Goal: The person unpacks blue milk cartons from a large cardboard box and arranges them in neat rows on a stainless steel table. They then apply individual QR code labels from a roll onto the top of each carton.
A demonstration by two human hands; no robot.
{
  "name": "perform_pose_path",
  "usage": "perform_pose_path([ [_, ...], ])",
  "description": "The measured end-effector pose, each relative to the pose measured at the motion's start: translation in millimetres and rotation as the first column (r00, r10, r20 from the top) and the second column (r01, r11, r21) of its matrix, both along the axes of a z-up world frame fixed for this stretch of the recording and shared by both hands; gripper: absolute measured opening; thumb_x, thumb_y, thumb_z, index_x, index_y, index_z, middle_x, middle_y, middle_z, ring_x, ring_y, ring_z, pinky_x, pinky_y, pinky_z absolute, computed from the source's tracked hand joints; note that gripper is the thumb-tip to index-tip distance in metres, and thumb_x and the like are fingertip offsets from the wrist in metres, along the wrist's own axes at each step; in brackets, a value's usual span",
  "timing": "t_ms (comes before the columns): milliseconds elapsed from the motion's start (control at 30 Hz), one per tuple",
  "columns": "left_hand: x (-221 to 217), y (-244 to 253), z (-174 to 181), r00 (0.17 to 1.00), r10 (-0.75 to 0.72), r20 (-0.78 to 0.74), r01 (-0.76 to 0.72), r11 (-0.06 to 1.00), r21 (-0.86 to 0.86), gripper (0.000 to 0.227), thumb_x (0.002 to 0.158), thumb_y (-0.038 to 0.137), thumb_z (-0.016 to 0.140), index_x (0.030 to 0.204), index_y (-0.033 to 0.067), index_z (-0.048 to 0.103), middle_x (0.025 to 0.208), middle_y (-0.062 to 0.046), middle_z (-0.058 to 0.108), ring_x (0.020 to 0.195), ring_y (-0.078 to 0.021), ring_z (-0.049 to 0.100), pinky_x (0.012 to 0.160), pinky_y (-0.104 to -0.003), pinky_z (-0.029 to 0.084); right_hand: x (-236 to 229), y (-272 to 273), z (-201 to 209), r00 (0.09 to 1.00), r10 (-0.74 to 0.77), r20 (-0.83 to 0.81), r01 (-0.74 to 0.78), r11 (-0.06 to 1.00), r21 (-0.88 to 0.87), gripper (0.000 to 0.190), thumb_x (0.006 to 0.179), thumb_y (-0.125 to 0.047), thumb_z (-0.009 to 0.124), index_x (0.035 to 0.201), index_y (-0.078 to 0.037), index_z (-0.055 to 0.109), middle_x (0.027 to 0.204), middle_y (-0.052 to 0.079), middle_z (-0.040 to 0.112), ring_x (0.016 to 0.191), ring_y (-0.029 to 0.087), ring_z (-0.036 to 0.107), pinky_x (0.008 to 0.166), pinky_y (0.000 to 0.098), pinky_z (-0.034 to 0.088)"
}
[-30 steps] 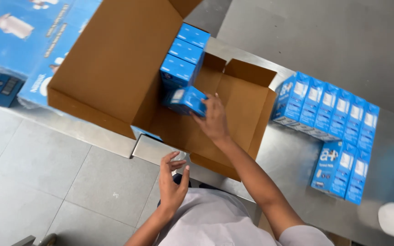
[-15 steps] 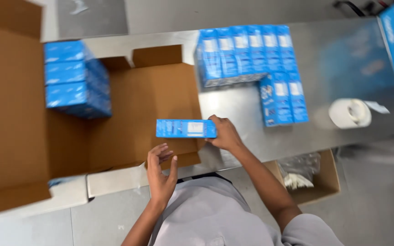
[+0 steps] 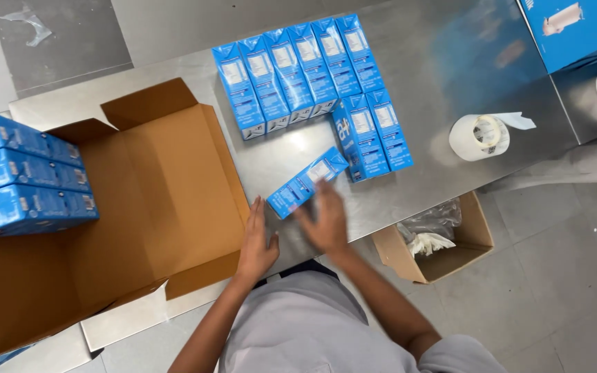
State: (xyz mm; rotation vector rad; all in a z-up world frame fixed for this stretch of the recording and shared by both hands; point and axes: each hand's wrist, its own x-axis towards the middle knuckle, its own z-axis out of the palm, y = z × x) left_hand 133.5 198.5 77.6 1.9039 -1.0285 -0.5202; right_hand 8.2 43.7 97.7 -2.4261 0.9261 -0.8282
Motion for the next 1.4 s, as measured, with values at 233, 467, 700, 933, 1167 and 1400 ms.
perform_pose_path([
  [233, -8, -19, -14, 0.995, -0.014, -0.099, 0.028, 0.990, 0.139, 0.096, 0.072, -0.009, 0.060, 0.157, -0.0041, 0.017, 0.164, -0.024, 0.025, 0.154, -0.0381, 0.022, 0.125, -0.048, 0.015, 21, 20, -19, 0.977, 0.051, -0.205, -0.083, 0.985, -0.151, 0.086, 0.087, -0.051, 0.079, 0.141, 0.010, 0.051, 0.151, 0.035, 0.045, 0.145, 0.045, 0.043, 0.116, 0.0558, 0.035],
  [467, -38, -28, -19, 0.993, -0.039, -0.112, 0.054, 0.990, 0.130, 0.096, 0.073, -0.006, 0.063, 0.158, -0.0025, 0.019, 0.164, -0.023, 0.027, 0.156, -0.0336, 0.021, 0.128, -0.043, 0.016, -19, -30, -20, 0.948, 0.202, -0.247, -0.236, 0.965, -0.118, 0.086, 0.085, -0.047, 0.077, 0.144, 0.009, 0.051, 0.155, 0.034, 0.040, 0.148, 0.044, 0.038, 0.119, 0.0564, 0.030],
  [700, -57, -38, -2, 0.951, -0.202, -0.235, 0.238, 0.962, 0.136, 0.106, 0.074, -0.003, 0.068, 0.158, -0.0045, 0.004, 0.166, -0.025, 0.014, 0.156, -0.0359, 0.014, 0.127, -0.044, 0.009, -48, -70, -6, 0.824, 0.449, -0.346, -0.484, 0.875, -0.018, 0.085, 0.086, -0.048, 0.077, 0.145, 0.007, 0.048, 0.159, 0.032, 0.033, 0.152, 0.043, 0.028, 0.120, 0.0564, 0.025],
  [933, -72, -51, -16, 0.735, -0.457, -0.501, 0.535, 0.845, 0.013, 0.108, 0.083, 0.004, 0.067, 0.163, -0.0019, -0.006, 0.174, -0.022, -0.005, 0.162, -0.0328, -0.001, 0.129, -0.042, 0.004, -68, -116, 22, 0.734, 0.623, -0.272, -0.599, 0.782, 0.173, 0.083, 0.076, -0.027, 0.083, 0.145, 0.003, 0.048, 0.162, 0.026, 0.032, 0.153, 0.039, 0.026, 0.123, 0.0523, 0.023],
  [1167, -90, -100, -55, 0.737, -0.533, -0.416, 0.577, 0.816, -0.023, 0.113, 0.082, 0.010, 0.069, 0.158, -0.0069, -0.012, 0.170, -0.030, -0.011, 0.160, -0.0365, -0.008, 0.129, -0.042, 0.005, -76, -140, 16, 0.732, 0.546, -0.408, -0.597, 0.802, 0.003, 0.070, 0.075, -0.007, 0.077, 0.142, -0.003, 0.057, 0.158, 0.016, 0.044, 0.150, 0.030, 0.038, 0.124, 0.0528, 0.025],
  [1400, -92, -129, -47, 0.686, -0.530, -0.499, 0.586, 0.808, -0.052, 0.116, 0.085, 0.016, 0.070, 0.157, -0.0056, -0.018, 0.168, -0.029, -0.018, 0.159, -0.0379, -0.010, 0.129, -0.042, 0.007, -72, -151, 21, 0.766, 0.464, -0.445, -0.528, 0.849, -0.022, 0.063, 0.067, 0.008, 0.067, 0.129, -0.005, 0.069, 0.151, 0.008, 0.055, 0.141, 0.030, 0.047, 0.114, 0.0478, 0.038],
])
